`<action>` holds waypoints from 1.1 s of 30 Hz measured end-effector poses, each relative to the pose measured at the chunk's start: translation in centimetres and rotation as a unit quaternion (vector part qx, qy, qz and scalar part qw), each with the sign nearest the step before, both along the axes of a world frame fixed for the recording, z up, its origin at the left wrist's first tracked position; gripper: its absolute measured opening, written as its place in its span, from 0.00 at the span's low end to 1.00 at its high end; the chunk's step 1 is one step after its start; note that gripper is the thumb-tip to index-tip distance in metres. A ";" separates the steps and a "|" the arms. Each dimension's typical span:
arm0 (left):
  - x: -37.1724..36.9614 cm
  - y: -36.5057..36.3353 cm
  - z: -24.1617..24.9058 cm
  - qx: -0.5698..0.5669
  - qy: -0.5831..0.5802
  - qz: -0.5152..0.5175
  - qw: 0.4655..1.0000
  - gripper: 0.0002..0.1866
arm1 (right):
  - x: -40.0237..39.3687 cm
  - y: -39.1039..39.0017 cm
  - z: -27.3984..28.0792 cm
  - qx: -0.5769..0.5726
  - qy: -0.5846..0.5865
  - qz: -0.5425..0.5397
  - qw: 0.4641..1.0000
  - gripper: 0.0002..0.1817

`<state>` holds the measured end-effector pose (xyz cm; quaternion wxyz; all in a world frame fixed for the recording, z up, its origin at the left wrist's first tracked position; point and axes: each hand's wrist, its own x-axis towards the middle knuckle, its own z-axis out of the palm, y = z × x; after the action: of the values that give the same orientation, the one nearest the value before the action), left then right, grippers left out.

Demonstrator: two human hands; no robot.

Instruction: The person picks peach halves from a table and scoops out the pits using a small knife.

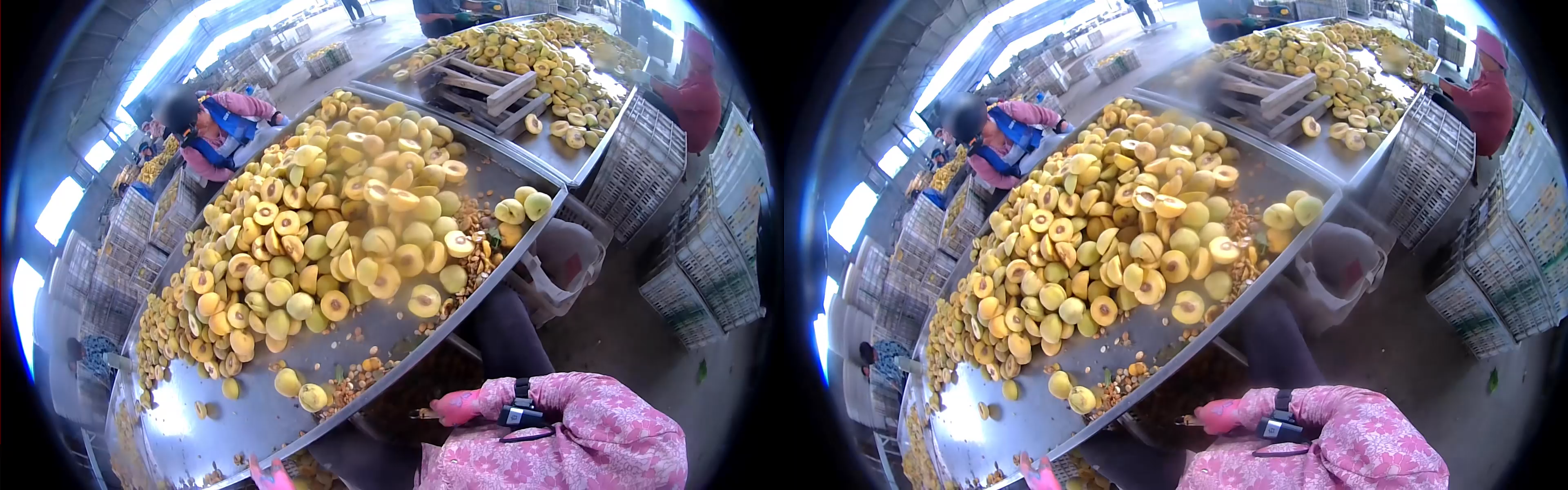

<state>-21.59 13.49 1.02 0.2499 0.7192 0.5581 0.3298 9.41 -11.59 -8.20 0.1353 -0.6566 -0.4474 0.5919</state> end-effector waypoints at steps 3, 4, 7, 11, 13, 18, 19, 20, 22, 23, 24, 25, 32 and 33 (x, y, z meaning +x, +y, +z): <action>10.6 0.1 2.9 -0.136 -0.152 -0.095 0.974 0.24 | 0.1 -0.6 0.4 0.003 0.097 -0.057 0.994 0.16; 15.8 -1.2 5.9 -0.120 -0.025 -0.182 0.976 0.24 | 0.1 -0.7 0.0 0.003 0.098 -0.054 0.994 0.16; 26.8 -0.2 5.2 -0.057 0.028 -0.357 0.932 0.25 | -0.1 -1.1 -1.7 0.080 0.015 -0.024 0.996 0.19; 39.6 0.9 -2.7 0.006 0.073 -0.384 0.920 0.24 | 1.0 -1.2 -2.3 0.040 0.004 -0.054 0.998 0.22; 41.7 0.7 -3.6 0.019 0.101 -0.378 0.920 0.24 | 1.2 -1.3 -2.4 0.051 0.004 -0.062 0.997 0.22; 38.2 2.2 -3.2 -0.326 -0.088 -0.276 0.900 0.22 | 1.9 -1.5 -1.4 -0.019 0.108 -0.139 0.984 0.18; 36.3 3.4 -4.2 -0.434 -0.211 -0.272 0.833 0.20 | 2.3 -1.3 -0.9 -0.065 0.180 -0.179 0.965 0.16; 34.3 2.7 -3.5 -0.477 -0.305 -0.255 0.784 0.19 | 2.8 -1.6 1.8 0.008 0.138 -0.171 0.976 0.13; 30.9 1.0 -1.8 -0.510 -0.399 -0.228 0.727 0.18 | 2.9 -1.7 0.6 0.133 0.146 -0.171 0.965 0.11; 29.6 0.0 -1.0 -0.516 -0.410 -0.239 0.713 0.19 | 3.6 -1.6 1.7 0.209 0.123 -0.160 0.957 0.11; 28.4 -1.1 -0.4 -0.522 -0.422 -0.250 0.698 0.20 | 4.0 -1.4 3.2 0.222 0.123 -0.176 0.951 0.11; 27.5 -2.1 -0.1 -0.520 -0.427 -0.245 0.698 0.20 | 4.3 -1.1 5.5 0.236 0.121 -0.192 0.945 0.11; 24.7 -7.9 -0.7 -0.593 -0.453 -0.229 0.625 0.23 | 3.7 0.8 11.1 0.281 0.049 -0.238 0.928 0.09; 24.5 -8.4 -0.9 -0.593 -0.457 -0.227 0.623 0.23 | 3.5 0.8 11.3 0.279 0.048 -0.235 0.930 0.09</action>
<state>2.93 5.05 0.17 0.9121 0.2761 0.2655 0.1465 12.94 -10.74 3.14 0.4695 -0.6496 -0.4207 0.4249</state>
